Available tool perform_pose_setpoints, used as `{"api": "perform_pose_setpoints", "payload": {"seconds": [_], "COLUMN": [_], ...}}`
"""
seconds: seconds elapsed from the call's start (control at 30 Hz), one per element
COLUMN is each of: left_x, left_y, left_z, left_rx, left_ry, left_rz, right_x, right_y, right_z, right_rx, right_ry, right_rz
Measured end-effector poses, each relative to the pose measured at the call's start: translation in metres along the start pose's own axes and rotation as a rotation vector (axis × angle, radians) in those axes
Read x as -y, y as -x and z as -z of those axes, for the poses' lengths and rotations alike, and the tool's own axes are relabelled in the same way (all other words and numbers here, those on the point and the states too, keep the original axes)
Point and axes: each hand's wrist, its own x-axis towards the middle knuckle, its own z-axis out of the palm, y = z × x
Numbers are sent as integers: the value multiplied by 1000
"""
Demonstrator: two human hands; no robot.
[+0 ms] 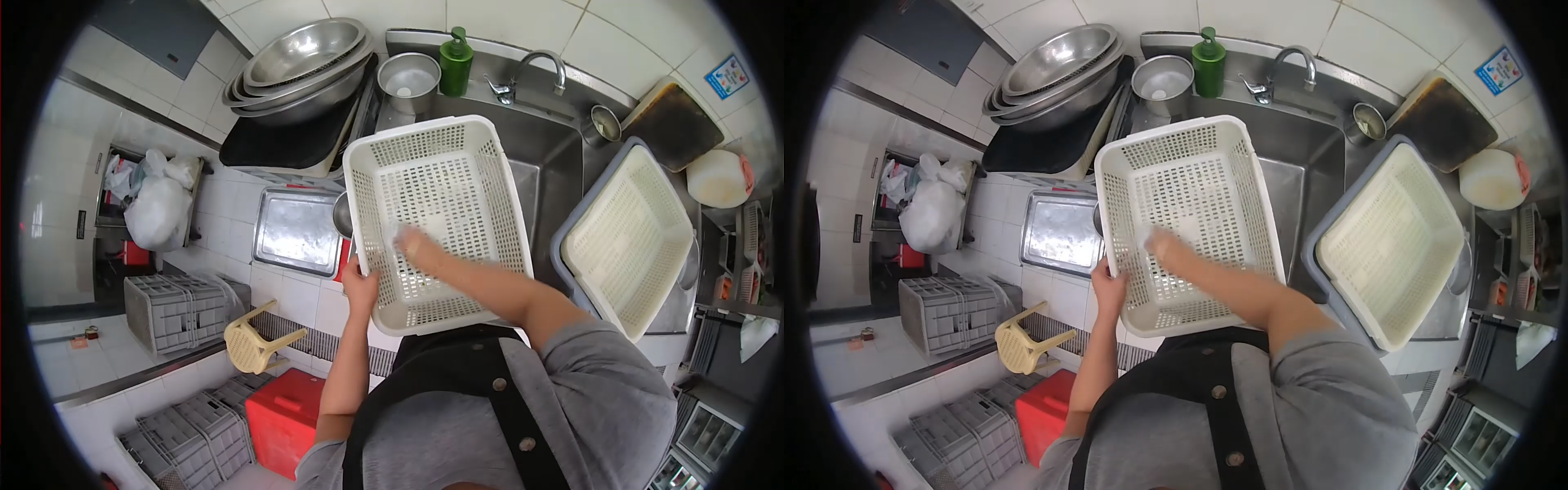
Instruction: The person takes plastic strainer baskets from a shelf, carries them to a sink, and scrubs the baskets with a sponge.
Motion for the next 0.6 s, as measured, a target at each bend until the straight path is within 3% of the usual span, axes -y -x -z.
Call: {"api": "perform_pose_setpoints", "payload": {"seconds": [0.1, 0.13, 0.17, 0.2, 0.23, 0.3, 0.37, 0.43, 0.53, 0.6], "left_x": [-19, -18, -18, -19, -20, -26, -37, -43, -43, -45], "left_y": [8, 7, 6, 5, 3, 2, -3, -2, -2, -5], "left_z": [-9, -6, -6, -6, -5, -7, -11, -9, -10, -11], "left_rx": [-186, -127, -86, -45, -2, 36, 76, 102, 59, 40], "left_ry": [-355, -304, -323, -345, -369, -401, -419, -429, -419, -413], "left_rz": [-119, -179, -136, -93, -51, -51, -74, -86, -13, -8], "right_x": [3, -8, -16, -24, -50, -64, -51, -16, 5, 31], "right_y": [3, -15, -35, -48, -74, -99, -124, -135, -111, -58], "right_z": [37, 44, 78, 105, 116, 112, 84, 42, 55, 56], "right_rx": [241, 157, 105, -88, -232, -274, -63, -366, -214, -62], "right_ry": [321, -46, 237, 394, 300, 330, 592, 197, 188, 135], "right_rz": [484, 128, 89, 14, -231, -329, -34, 42, 168, 121]}}
